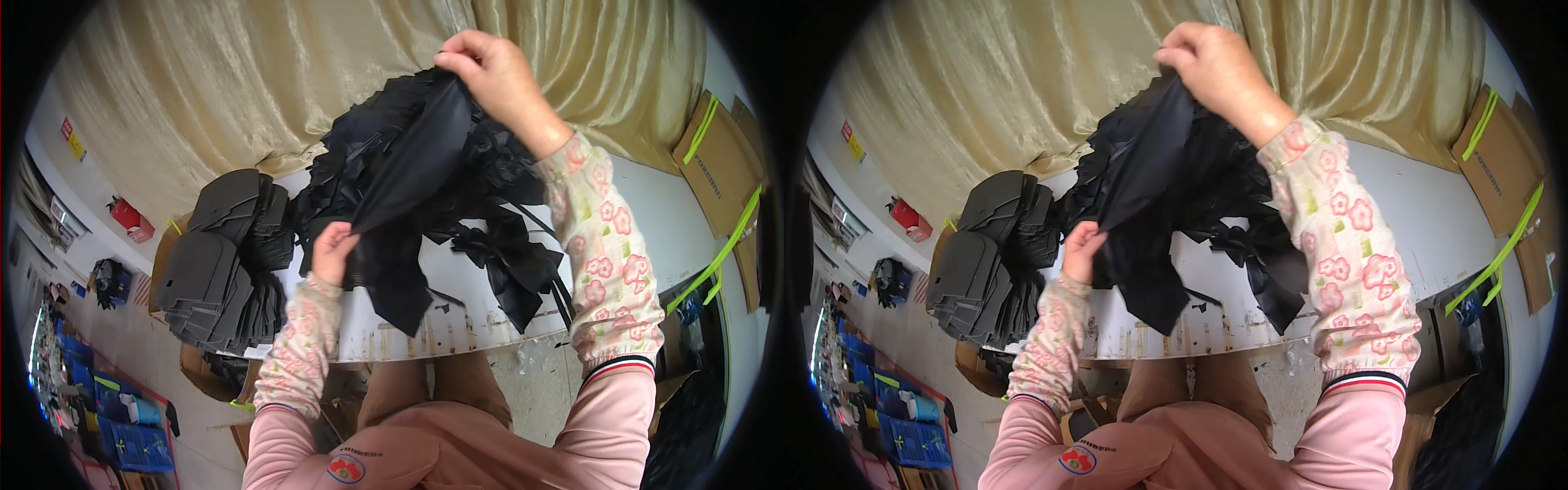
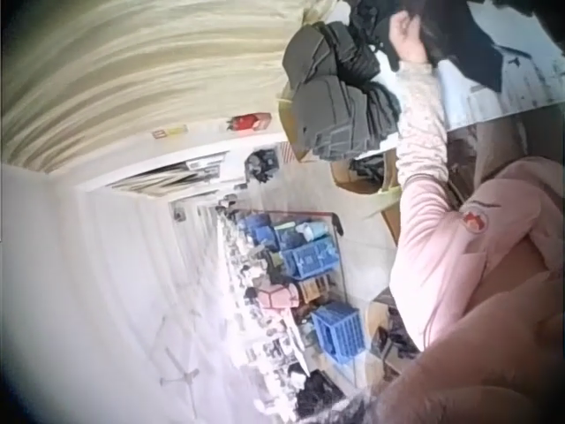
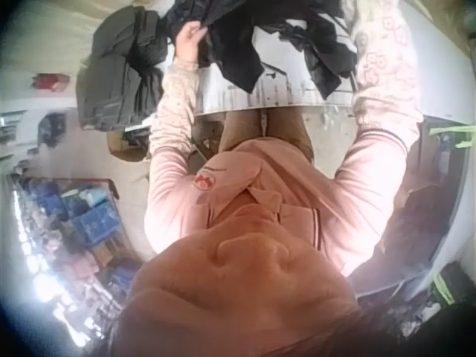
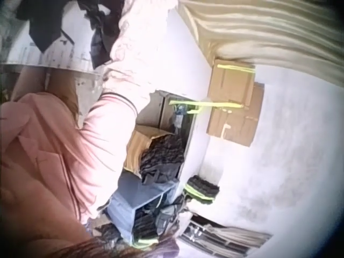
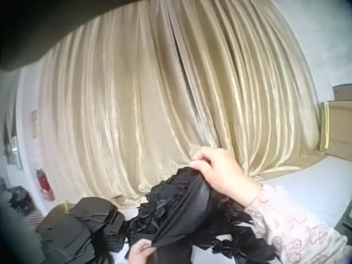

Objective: Inspecting and sorting black fabric or synthetic panels into boxes on a factory assembly line.

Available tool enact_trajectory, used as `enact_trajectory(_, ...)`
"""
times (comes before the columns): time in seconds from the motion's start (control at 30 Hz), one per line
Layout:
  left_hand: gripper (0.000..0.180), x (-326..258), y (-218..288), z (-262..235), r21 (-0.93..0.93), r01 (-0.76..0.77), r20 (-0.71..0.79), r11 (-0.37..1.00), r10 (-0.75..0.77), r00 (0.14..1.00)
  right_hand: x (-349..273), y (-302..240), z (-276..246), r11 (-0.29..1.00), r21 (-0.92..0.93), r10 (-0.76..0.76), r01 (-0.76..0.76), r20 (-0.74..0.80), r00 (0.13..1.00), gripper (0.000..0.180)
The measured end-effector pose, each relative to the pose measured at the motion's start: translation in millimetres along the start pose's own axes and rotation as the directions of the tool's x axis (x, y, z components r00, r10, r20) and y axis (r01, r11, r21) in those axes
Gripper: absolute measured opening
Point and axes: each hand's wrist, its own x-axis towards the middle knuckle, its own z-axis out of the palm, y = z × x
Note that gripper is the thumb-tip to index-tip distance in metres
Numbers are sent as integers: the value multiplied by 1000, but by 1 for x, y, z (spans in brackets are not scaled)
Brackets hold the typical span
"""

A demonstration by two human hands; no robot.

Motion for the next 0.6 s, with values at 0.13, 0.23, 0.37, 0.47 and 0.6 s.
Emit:
enact_trajectory(0.13,12,-38,78,-43,177,43,200,983,-79,977,10,-22,-1,984,-12,176,-176,38,984,16)
enact_trajectory(0.23,23,-64,114,-51,250,-29,387,968,-72,919,15,-40,4,772,463,369,-435,230,900,16)
enact_trajectory(0.37,28,-79,128,-76,-39,-20,209,999,28,978,24,-73,3,634,617,269,-467,390,881,23)
enact_trajectory(0.47,34,-89,149,-69,-266,64,120,962,-33,992,21,-100,3,687,615,128,-387,422,898,25)
enact_trajectory(0.6,47,-91,136,-101,-221,169,123,961,-145,982,15,-133,11,933,326,-249,154,272,930,27)
